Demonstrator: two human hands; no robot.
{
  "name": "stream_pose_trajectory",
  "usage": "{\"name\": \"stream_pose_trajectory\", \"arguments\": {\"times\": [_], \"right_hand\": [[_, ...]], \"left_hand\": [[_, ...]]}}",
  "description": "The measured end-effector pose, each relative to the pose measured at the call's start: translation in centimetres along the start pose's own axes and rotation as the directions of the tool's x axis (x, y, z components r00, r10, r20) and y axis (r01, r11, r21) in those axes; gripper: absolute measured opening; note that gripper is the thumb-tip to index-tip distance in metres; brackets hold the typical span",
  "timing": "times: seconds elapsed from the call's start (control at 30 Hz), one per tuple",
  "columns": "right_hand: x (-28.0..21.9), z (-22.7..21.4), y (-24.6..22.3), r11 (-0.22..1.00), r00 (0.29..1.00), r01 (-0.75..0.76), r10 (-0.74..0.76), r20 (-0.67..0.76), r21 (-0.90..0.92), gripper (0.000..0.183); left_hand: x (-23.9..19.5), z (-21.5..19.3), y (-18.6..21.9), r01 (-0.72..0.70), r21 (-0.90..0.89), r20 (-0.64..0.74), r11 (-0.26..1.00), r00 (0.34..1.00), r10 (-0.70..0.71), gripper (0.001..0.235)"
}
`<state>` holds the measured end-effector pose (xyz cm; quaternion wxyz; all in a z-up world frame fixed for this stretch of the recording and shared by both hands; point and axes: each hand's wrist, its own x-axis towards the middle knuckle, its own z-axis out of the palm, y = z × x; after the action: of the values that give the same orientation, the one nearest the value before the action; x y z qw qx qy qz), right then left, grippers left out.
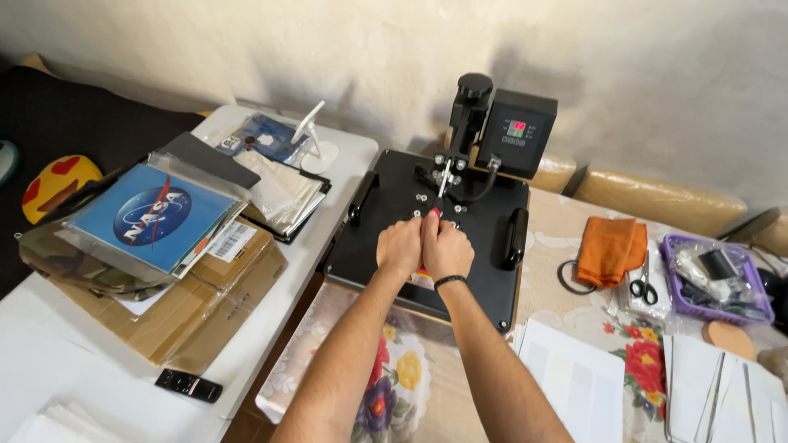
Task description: Operating a heat press machine to transfer designs onto materials, involving positioning sheets and pulling the press handle.
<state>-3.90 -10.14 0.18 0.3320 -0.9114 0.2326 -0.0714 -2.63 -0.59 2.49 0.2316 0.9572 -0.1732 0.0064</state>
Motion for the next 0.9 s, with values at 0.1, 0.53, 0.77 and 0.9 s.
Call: {"name": "stream_pose_trajectory", "arguments": {"times": [0.1, 0.53, 0.77, 0.9], "right_hand": [[0.4, 0.2, 0.3, 1.000, 1.000, -0.006, 0.006, 0.022, -0.015, 0.070], [-0.3, 0.0, -0.2, 1.000, 0.999, 0.003, -0.003, 0.035, 0.011, 0.070], [-0.2, 0.1, -0.2, 1.000, 1.000, -0.001, 0.001, 0.024, 0.011, 0.071], [-0.4, -0.1, -0.4, 1.000, 0.999, -0.017, 0.017, 0.031, 0.007, 0.068]], "left_hand": [[0.1, 0.1, 0.0, 0.010, 0.002, 0.011, 1.000, 1.000, -0.010, 0.037], [-0.3, -0.6, 0.7, 0.021, 0.020, 0.042, 1.000, 0.999, -0.022, 0.030], [-0.1, -0.7, 0.5, 0.026, 0.040, 0.075, 0.999, 0.997, -0.028, 0.031], [0.2, -0.3, -0.1, 0.004, 0.015, 0.079, 1.000, 0.997, -0.005, 0.030]]}}
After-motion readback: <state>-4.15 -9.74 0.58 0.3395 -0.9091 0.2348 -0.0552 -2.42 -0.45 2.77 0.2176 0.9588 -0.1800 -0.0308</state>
